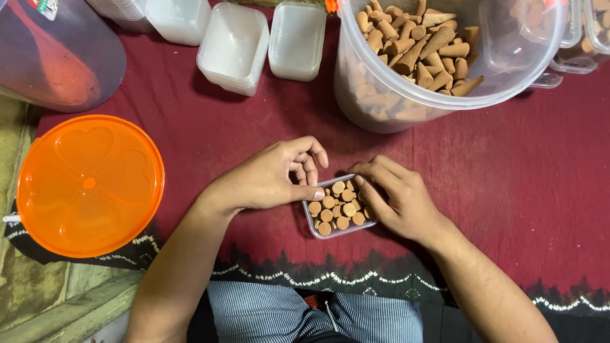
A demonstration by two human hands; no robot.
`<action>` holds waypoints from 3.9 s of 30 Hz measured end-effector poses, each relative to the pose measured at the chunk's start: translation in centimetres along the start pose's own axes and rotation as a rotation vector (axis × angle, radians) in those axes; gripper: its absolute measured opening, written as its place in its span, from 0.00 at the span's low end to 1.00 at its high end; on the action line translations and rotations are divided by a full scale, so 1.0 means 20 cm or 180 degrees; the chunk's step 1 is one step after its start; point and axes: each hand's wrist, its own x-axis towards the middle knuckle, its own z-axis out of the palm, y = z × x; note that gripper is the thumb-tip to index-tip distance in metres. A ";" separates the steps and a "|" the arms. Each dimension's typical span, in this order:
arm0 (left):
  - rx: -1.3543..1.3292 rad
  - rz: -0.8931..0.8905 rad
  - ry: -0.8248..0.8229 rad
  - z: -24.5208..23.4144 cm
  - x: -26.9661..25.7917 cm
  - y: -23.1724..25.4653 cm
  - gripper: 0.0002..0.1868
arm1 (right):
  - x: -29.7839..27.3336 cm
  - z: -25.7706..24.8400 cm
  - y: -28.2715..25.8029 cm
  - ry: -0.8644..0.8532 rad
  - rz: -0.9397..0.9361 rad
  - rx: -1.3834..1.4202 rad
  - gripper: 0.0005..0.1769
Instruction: The person is sorting and packaging incense cones from a large bucket into smaller plastic containers.
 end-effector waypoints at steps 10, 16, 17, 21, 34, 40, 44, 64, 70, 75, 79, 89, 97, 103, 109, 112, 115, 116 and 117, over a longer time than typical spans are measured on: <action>-0.0160 -0.0132 -0.0207 -0.04 0.01 -0.04 0.25 | -0.02 0.03 0.08 0.0097 -0.0062 0.0387 0.11; 0.0315 -0.0166 0.0212 -0.04 -0.01 0.17 0.27 | -0.02 0.02 0.16 0.0156 -0.0097 0.0712 0.09; 0.0435 0.0030 0.0555 -0.03 -0.01 0.23 0.23 | -0.02 0.01 0.17 0.0136 -0.0115 0.0785 0.09; 0.1054 0.0789 0.1289 0.03 0.00 0.52 0.12 | -0.02 -0.04 0.21 0.0145 -0.0132 0.0949 0.08; 0.3163 0.0530 0.0221 0.13 0.70 0.87 0.21 | -0.03 -0.16 0.36 0.0326 0.0168 0.0925 0.07; 0.3553 0.0144 -0.0172 0.17 0.83 0.83 0.36 | 0.01 -0.14 0.39 0.0334 0.0263 0.0824 0.07; 0.3547 0.0076 -0.0113 0.19 0.83 0.83 0.34 | 0.02 -0.13 0.39 0.0288 0.0295 0.0770 0.10; 0.3427 -0.0118 -0.0437 0.21 0.80 0.92 0.15 | 0.02 -0.09 0.40 0.0091 0.0328 0.0279 0.15; 0.3804 -0.0087 -0.0343 0.12 0.84 0.88 0.09 | 0.01 -0.10 0.39 0.0045 0.0375 0.0412 0.15; 0.3269 -0.0951 -0.0178 0.19 0.76 0.98 0.17 | 0.02 -0.10 0.41 0.0106 0.0179 0.0416 0.14; 0.3251 -0.0683 -0.0234 0.11 0.79 0.90 0.08 | 0.01 -0.10 0.42 0.0103 0.0082 0.0406 0.14; 0.3043 0.1956 0.0397 -0.03 0.65 0.85 0.10 | 0.00 -0.11 0.43 0.0030 0.0022 0.0388 0.13; 0.2005 0.2753 0.1580 0.07 0.22 0.79 0.09 | 0.00 -0.10 0.43 0.0026 0.0091 0.0198 0.13; 0.0574 0.2314 0.1774 0.16 -0.01 0.46 0.10 | -0.02 -0.11 0.44 0.0082 0.0405 0.0051 0.12; -0.0824 0.1375 0.1594 0.14 0.07 -0.02 0.06 | -0.02 -0.09 0.41 0.0182 0.0509 0.0519 0.06; -0.0357 0.0378 0.1430 0.11 0.11 -0.04 0.05 | -0.04 -0.09 0.39 0.0059 0.0783 -0.0112 0.11; -0.0138 0.0177 0.1152 0.09 0.16 -0.02 0.06 | -0.05 -0.09 0.36 -0.0010 0.0893 -0.0041 0.12; 0.0326 0.0385 0.1091 0.08 0.19 -0.03 0.05 | -0.06 -0.09 0.37 -0.0019 0.0861 -0.0055 0.12; 0.0791 0.0590 0.1028 0.07 0.22 -0.03 0.05 | -0.06 -0.09 0.37 -0.0028 0.0829 -0.0070 0.11</action>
